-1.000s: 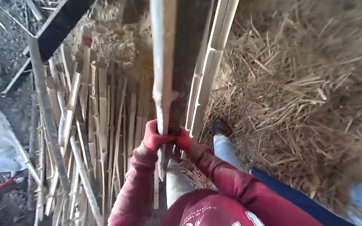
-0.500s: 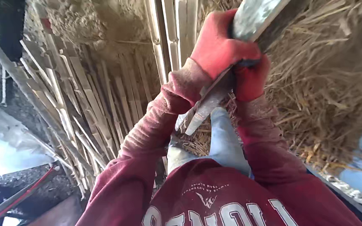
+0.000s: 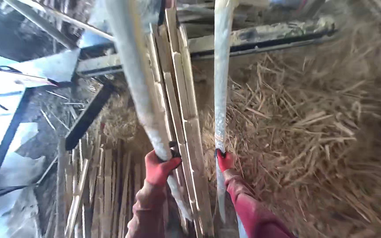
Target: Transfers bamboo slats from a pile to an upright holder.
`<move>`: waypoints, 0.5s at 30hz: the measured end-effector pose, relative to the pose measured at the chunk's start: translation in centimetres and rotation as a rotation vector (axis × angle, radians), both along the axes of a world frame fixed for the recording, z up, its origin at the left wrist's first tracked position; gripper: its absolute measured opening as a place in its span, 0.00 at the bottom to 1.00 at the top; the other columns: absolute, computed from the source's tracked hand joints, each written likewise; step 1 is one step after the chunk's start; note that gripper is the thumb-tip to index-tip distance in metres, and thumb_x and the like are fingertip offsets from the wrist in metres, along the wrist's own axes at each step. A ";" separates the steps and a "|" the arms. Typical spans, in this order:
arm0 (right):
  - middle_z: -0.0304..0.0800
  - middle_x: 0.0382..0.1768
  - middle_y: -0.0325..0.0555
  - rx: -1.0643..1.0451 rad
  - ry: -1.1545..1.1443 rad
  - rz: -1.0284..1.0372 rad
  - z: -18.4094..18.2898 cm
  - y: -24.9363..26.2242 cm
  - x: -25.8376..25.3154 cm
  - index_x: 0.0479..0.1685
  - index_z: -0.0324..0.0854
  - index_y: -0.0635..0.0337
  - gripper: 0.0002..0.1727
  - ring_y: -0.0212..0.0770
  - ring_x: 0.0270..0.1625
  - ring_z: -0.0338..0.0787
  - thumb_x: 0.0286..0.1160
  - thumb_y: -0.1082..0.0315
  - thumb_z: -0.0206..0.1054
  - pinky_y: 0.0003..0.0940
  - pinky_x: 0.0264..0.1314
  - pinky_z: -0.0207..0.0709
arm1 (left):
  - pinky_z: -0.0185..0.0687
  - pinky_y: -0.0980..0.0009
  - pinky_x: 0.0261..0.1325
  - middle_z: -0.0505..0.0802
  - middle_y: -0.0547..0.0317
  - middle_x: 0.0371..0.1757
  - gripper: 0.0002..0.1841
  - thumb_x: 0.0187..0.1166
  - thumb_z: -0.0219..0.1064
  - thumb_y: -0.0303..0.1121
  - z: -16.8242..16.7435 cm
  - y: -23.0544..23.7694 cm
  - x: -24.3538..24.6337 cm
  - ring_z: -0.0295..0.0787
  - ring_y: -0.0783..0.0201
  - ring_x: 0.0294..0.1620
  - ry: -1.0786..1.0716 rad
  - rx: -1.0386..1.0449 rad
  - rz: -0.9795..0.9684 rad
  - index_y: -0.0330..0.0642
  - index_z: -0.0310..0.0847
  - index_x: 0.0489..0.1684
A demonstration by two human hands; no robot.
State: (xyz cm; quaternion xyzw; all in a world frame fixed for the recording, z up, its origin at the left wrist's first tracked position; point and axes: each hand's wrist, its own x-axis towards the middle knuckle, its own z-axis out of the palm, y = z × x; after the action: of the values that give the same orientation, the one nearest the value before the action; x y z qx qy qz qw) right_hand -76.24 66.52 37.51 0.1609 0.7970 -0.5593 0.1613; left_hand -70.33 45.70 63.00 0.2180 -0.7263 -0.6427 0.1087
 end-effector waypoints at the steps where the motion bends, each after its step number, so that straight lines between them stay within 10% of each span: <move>1: 0.94 0.51 0.61 0.057 -0.032 0.071 -1.5 -0.7 -1.8 0.66 0.84 0.67 0.26 0.54 0.57 0.94 0.88 0.51 0.61 0.56 0.69 0.82 | 0.94 0.62 0.36 0.96 0.50 0.34 0.26 0.45 0.79 0.24 0.2 -0.6 0.6 0.95 0.58 0.32 0.027 -0.005 0.033 0.27 0.86 0.50; 5: 0.86 0.71 0.63 0.212 -0.173 0.426 -6.1 -3.9 -7.6 0.87 0.69 0.56 0.30 0.60 0.76 0.85 0.94 0.51 0.49 0.62 0.81 0.73 | 0.95 0.64 0.36 0.97 0.50 0.37 0.27 0.50 0.79 0.23 0.6 -2.4 4.2 0.96 0.59 0.33 0.127 -0.025 0.082 0.26 0.86 0.56; 8: 0.86 0.74 0.58 0.148 -0.211 0.608 -7.9 -6.3 -9.0 0.85 0.74 0.51 0.27 0.57 0.79 0.83 0.94 0.53 0.50 0.59 0.84 0.70 | 0.94 0.66 0.34 0.97 0.49 0.35 0.28 0.51 0.80 0.24 1.1 -2.5 5.8 0.96 0.59 0.32 0.142 -0.033 0.089 0.26 0.86 0.58; 15: 0.84 0.73 0.62 -0.148 -0.274 0.333 -7.0 -4.2 -2.6 0.82 0.74 0.63 0.30 0.54 0.78 0.83 0.90 0.53 0.61 0.52 0.84 0.72 | 0.89 0.71 0.29 0.94 0.56 0.32 0.29 0.53 0.83 0.29 5.4 -1.6 3.8 0.89 0.67 0.25 0.170 0.057 -0.161 0.32 0.88 0.59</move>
State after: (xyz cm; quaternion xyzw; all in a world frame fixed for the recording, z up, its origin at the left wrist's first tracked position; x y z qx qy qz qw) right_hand -78.79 62.34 30.50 0.0894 0.7399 -0.5549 0.3696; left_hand -66.48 44.13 68.43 0.1067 -0.7111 -0.6859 0.1120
